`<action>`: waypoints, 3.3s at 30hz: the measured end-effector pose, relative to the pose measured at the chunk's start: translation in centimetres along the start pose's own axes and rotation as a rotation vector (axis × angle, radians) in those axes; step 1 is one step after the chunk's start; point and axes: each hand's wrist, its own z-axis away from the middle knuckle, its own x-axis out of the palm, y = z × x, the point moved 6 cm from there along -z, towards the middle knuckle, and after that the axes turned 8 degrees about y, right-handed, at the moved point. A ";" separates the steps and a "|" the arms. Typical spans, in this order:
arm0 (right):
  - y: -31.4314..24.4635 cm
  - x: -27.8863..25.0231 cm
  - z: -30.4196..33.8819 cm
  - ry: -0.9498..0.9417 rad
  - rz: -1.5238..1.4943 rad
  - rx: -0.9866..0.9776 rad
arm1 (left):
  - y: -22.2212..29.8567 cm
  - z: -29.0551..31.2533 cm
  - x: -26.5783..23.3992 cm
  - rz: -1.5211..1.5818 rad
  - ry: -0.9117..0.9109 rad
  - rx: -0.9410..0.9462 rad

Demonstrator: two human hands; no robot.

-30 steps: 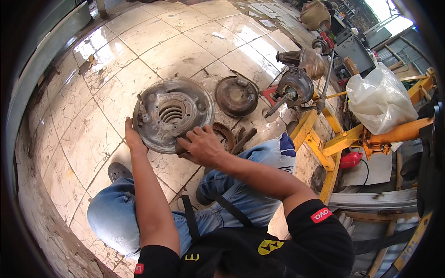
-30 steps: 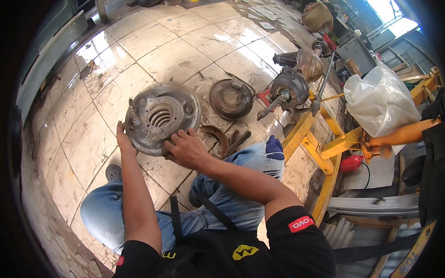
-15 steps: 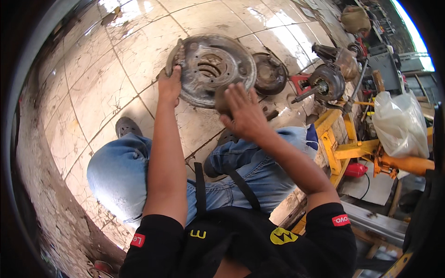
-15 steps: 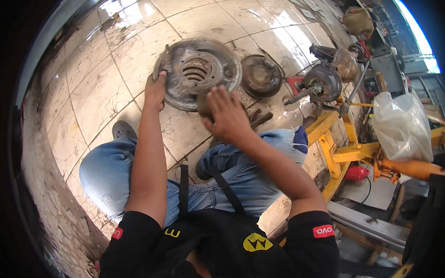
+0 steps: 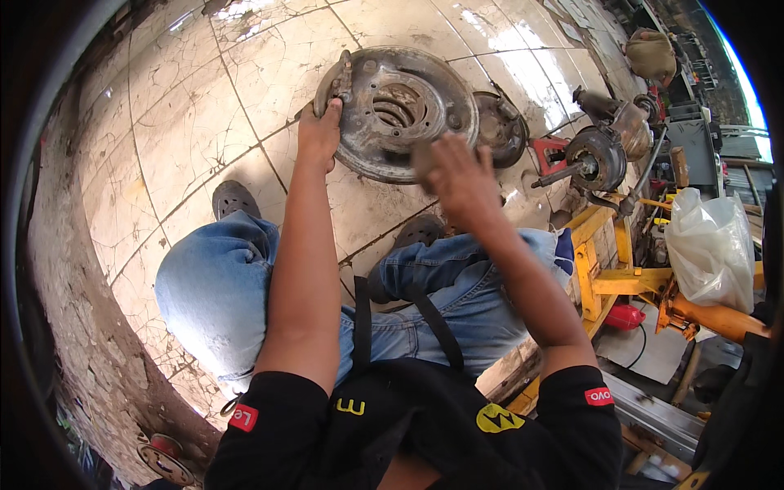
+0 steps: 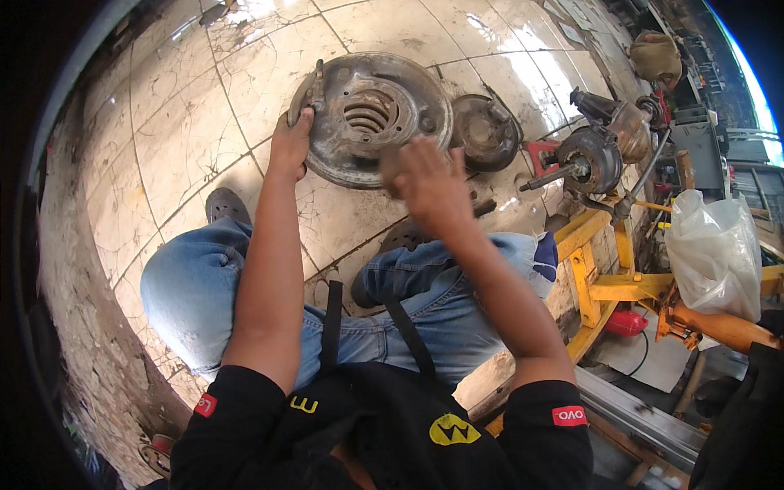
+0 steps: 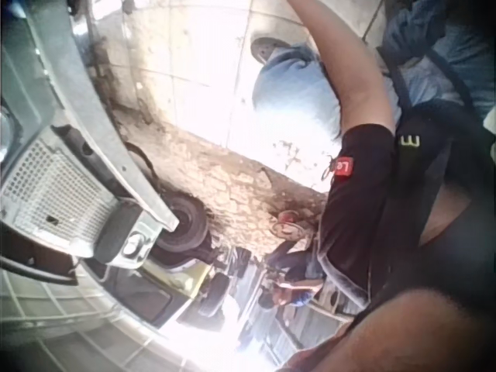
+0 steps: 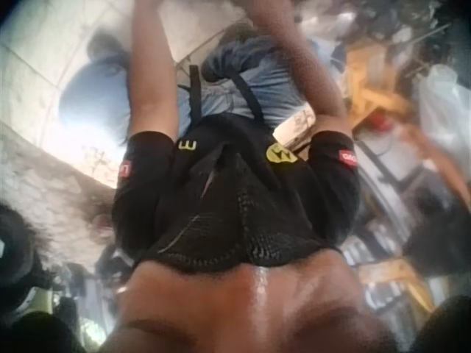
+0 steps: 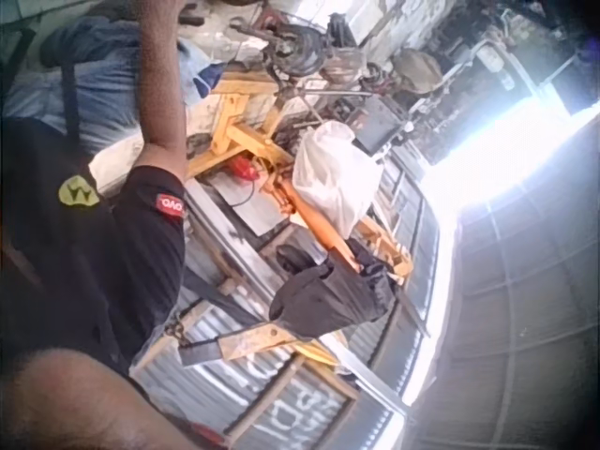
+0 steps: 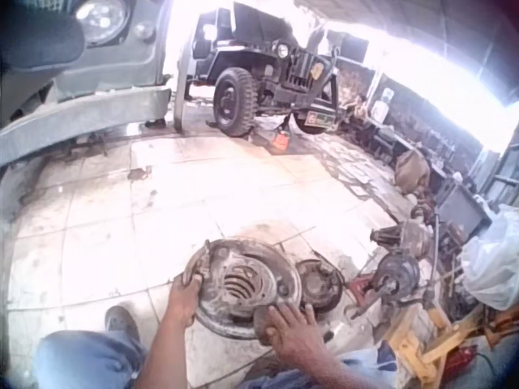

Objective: The person sits on the floor and scrubs a metal brake drum with a sanding block. They rotate the drum to clean different sections, including the inner and outer surfaces, and flip it over to continue scrubbing.

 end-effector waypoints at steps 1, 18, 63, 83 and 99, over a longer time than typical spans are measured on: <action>1.6 -0.6 -0.5 0.037 0.079 0.072 | 0.2 0.2 -0.1 -0.002 -0.005 -0.026; -4.6 0.1 1.5 0.028 -0.085 -0.056 | 0.4 0.3 -0.2 -0.027 0.023 0.016; -5.7 -1.2 -0.8 0.150 -0.335 0.019 | 1.4 1.1 0.5 -0.079 0.072 -0.018; -2.6 -2.1 -2.0 0.111 -0.273 -0.001 | 0.2 0.3 0.0 0.142 0.080 -0.032; -6.2 -0.3 -0.8 0.181 -0.324 0.033 | 1.2 0.6 0.4 -0.060 0.097 -0.001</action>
